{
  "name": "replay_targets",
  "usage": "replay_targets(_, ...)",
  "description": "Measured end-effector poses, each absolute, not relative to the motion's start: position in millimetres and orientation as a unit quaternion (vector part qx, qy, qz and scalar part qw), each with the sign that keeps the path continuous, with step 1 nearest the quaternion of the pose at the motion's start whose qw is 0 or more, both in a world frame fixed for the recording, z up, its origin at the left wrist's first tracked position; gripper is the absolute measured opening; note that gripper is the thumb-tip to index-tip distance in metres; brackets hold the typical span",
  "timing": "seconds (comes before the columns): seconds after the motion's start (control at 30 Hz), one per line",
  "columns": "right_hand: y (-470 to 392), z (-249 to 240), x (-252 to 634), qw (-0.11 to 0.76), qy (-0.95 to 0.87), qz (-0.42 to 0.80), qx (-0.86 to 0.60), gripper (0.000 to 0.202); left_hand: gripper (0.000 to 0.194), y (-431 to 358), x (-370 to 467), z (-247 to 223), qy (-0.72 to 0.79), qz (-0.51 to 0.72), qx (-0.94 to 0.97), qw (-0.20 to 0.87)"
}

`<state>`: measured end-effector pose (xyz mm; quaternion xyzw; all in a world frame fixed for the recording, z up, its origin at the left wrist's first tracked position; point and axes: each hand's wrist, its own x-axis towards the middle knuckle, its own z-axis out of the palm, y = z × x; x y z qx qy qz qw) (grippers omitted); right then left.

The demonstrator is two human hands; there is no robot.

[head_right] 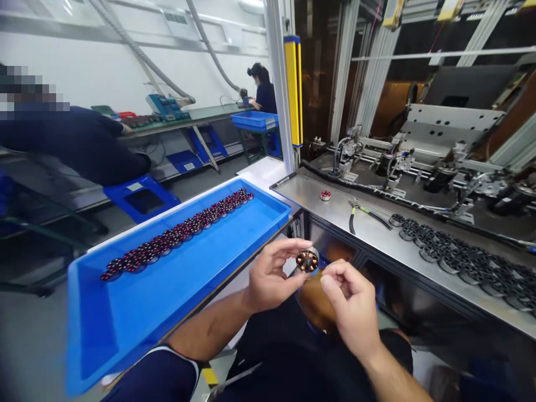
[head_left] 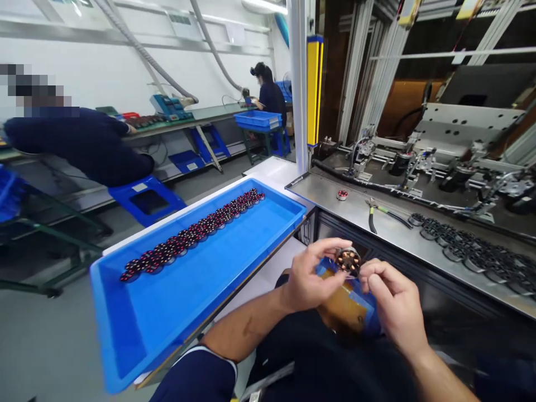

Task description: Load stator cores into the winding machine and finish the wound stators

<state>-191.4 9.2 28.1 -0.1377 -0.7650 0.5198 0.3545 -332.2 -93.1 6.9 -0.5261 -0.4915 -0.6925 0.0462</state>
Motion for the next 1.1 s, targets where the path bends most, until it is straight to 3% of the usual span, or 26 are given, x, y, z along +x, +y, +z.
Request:
replay_targets(0.17, -7, 34, -168, 0.249, -0.655, 0.693, -0.170, 0.034, 0.067, -101, -310, 4, -0.458, -0.698, -0.549, 0.038)
replay_targets(0.43, -1, 44, -162, 0.144, -0.533, 0.824, -0.126, 0.037, 0.076, -98, -305, 11, -0.331, -0.760, -0.524, -0.193)
replay_targets(0.57, 12, 42, -155, 0.115, -0.517, 0.844, -0.076, 0.035, 0.073, -98, -305, 12, -0.316, -0.768, -0.509, -0.227)
replay_targets(0.73, 33, 16, -133, 0.177, -0.572, 0.797, -0.082, 0.032, 0.067, -97, -306, 10, -0.333, -0.770, -0.528, -0.135)
replay_targets(0.9, 5, -10, -131, 0.268, -0.622, 0.717, -0.164, 0.010, 0.069, -85, -309, -1, -0.387, -0.748, -0.539, 0.009)
replay_targets(1.1, -29, 6, -154, 0.344, -0.580, 0.700, -0.235, 0.022, 0.073, -71, -311, -18, -0.425, -0.689, -0.556, 0.189)
